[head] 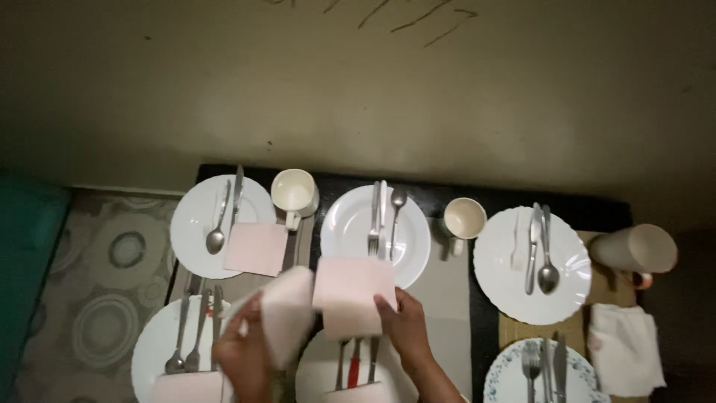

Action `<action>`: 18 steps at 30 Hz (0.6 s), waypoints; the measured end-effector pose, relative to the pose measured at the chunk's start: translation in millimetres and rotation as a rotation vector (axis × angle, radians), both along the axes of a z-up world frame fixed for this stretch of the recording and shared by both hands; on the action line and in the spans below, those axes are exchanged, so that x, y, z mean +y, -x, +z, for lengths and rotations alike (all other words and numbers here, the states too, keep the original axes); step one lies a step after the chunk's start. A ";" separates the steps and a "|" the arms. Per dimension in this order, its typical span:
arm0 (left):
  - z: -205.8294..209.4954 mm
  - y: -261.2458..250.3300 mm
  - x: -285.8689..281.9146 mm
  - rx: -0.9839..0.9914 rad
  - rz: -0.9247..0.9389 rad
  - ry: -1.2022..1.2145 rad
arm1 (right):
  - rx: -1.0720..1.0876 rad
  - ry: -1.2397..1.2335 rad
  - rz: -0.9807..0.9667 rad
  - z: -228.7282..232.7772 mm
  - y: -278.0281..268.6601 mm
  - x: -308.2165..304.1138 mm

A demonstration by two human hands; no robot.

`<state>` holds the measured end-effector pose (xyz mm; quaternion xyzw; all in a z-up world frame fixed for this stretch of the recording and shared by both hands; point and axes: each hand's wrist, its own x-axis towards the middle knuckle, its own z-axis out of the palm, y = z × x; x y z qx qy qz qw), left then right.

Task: Arrange plates, mugs, cutlery, and napkins on a dining table for six people.

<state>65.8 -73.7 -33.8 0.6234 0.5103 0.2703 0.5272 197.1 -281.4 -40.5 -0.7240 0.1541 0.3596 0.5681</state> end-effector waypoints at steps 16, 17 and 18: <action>7.9 60.9 77.8 0.270 -0.233 -0.126 | -0.250 0.572 0.194 -55.4 -46.1 91.8; 8.4 57.3 75.5 0.268 -0.233 -0.123 | -0.251 0.574 0.194 -51.2 -47.3 92.4; 9.0 53.8 72.8 0.292 -0.230 -0.115 | -0.266 0.607 0.235 -46.9 -48.5 92.7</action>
